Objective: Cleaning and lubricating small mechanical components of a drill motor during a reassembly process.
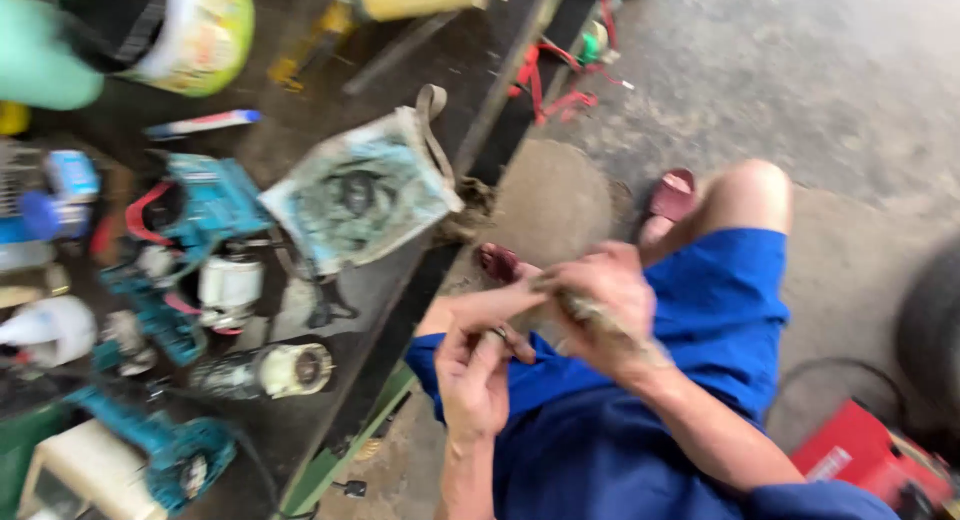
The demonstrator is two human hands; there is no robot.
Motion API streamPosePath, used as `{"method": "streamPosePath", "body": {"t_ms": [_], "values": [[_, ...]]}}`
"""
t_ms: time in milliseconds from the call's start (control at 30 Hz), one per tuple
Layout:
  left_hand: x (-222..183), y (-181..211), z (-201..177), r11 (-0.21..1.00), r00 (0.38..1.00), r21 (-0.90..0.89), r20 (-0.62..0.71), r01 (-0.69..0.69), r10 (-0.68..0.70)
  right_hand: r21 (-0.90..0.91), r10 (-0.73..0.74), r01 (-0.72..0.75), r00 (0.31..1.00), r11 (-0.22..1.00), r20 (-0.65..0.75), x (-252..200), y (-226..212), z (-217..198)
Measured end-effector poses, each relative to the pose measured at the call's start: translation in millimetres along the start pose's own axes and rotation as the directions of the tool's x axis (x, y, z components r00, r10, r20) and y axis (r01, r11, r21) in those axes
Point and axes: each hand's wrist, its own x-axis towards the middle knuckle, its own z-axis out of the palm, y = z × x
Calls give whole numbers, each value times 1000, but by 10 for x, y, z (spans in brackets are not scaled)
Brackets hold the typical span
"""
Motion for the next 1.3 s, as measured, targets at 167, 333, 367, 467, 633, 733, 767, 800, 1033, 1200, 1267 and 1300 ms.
{"method": "streamPosePath", "body": {"t_ms": [167,333,367,467,633,733,767,800,1033,1200,1267,1300], "values": [[118,683,353,851,921,360,74,-383,383,184,127,-83,962,979,-242,5,31,17],[449,1132,415,-17,662,875,380,-485,647,313,195,-151,974,938,-112,-157,159,186],[557,1179,438,-20,658,872,383,-488,648,313,192,-147,974,938,-117,-139,195,200],[821,1268,449,-7,690,876,384,-482,613,330,105,-31,972,943,-208,-111,269,210],[1032,1291,404,48,805,922,309,-384,506,358,150,-68,966,931,-209,-131,311,178],[969,1416,454,-36,805,937,318,-348,501,372,160,-74,966,925,-206,-155,355,188],[969,1428,343,-41,806,937,320,-347,499,376,163,-76,965,923,-206,-156,348,176],[970,1449,231,-41,790,936,317,-349,524,391,173,-82,964,917,-202,-151,338,169],[885,1585,-144,-140,877,966,256,-217,407,448,225,-120,956,886,-189,-137,363,203],[906,1543,-34,-301,838,920,363,-252,407,443,220,-122,959,888,-176,-173,385,273],[943,1565,-46,-306,844,921,356,-243,401,443,226,-131,960,887,-168,-189,388,297],[965,1583,-47,-273,857,927,350,-258,379,443,228,-133,959,887,-170,-189,377,304]]}}
